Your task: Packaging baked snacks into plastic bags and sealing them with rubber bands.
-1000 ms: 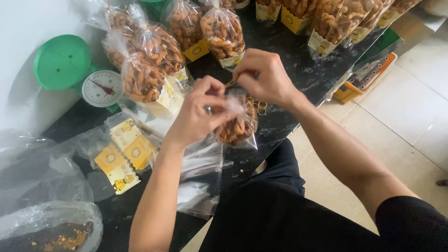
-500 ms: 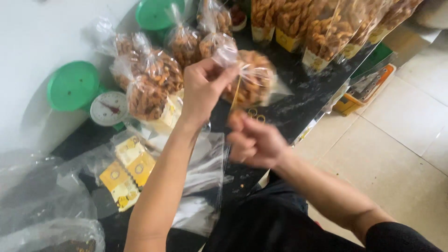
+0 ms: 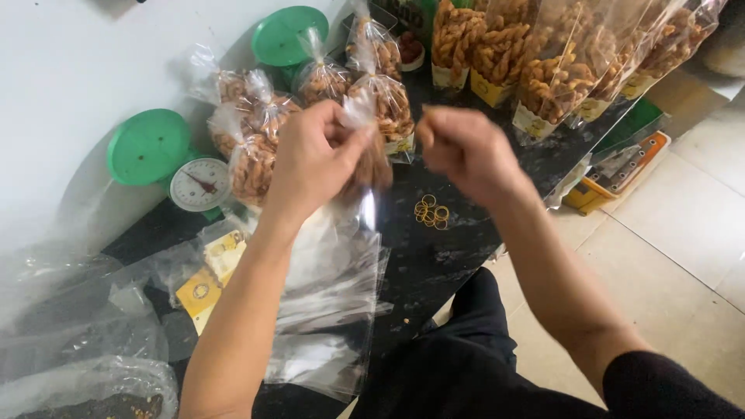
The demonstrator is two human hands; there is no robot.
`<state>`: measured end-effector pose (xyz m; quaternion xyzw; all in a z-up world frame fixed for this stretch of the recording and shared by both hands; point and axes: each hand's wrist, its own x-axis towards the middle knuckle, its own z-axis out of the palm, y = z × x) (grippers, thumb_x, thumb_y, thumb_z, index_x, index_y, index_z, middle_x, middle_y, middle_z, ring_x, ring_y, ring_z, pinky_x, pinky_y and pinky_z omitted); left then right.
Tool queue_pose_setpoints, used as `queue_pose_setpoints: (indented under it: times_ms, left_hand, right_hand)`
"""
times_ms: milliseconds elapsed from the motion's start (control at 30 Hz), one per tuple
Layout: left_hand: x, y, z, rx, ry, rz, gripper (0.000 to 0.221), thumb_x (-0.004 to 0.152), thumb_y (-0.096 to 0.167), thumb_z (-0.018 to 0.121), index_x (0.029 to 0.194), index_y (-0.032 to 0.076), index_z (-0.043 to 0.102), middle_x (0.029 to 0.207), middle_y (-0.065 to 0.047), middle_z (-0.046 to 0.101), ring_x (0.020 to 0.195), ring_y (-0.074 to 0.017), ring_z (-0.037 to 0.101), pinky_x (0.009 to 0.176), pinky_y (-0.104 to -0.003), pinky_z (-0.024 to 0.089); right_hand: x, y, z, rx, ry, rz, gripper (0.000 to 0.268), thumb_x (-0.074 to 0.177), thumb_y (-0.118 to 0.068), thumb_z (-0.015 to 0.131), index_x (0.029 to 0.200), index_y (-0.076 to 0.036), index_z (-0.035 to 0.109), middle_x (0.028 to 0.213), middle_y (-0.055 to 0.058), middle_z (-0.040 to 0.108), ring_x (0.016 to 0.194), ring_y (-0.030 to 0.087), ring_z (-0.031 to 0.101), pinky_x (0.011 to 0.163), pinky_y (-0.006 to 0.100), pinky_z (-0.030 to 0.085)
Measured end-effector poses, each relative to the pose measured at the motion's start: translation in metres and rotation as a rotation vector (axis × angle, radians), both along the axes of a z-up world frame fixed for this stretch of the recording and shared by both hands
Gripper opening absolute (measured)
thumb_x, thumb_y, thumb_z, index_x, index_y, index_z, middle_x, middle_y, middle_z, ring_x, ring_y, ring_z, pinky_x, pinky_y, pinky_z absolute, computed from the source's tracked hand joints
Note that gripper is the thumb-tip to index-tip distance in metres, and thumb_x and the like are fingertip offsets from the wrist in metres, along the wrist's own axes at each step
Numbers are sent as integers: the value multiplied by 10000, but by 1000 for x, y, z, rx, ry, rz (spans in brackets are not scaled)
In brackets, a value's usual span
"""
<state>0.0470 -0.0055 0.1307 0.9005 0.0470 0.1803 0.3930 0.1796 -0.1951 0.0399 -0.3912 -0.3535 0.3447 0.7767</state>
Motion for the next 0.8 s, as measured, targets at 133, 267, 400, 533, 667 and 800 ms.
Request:
queue_pose_setpoints:
  times_ms: [133,267,400,533,667,800]
  left_hand:
    - [19,-3,-12,-473,-159,-121,119,963,160,722,1016,54,717,774,16,713,651,-44,629,588,-225,478]
    - [11,-15,-5,-810,-174,-413,103,1012,124,757,1031,27,728,777,6,657,665,-73,536,634,-267,422]
    - [-7,-12,14,-657,-99,-339,109,965,160,771,969,52,749,739,49,636,637,-24,481,585,-229,346]
    - [-9,3,-9,-532,-94,-190,187,901,158,829,785,54,725,672,47,647,576,-24,471,547,-230,327]
    - [7,12,-45,-476,-133,79,234,872,155,834,716,36,708,580,55,594,493,-20,398,480,-237,249]
    - [26,3,-66,-433,-218,183,269,884,167,834,695,26,705,604,62,580,543,-6,422,481,-231,270]
  right_hand:
    - [-76,9,-13,76,334,147,298,1039,-400,550,962,-112,570,650,-40,381,540,96,317,502,291,251]
    - [-71,53,-86,314,836,712,262,1074,-426,532,962,-192,570,709,-19,443,590,125,350,657,321,316]
    - [-2,45,-80,255,486,521,306,1104,-385,547,936,-130,567,757,10,466,638,130,386,699,305,352]
    - [44,37,-57,171,25,279,373,1144,-331,567,902,-47,563,820,49,496,703,138,434,755,284,400]
    - [-5,15,6,75,-369,-50,327,1062,-248,484,842,-28,585,1012,50,552,705,95,430,638,264,369]
    - [-29,13,-4,-220,-359,-139,312,1033,-176,431,1064,38,655,744,59,584,477,95,450,431,259,337]
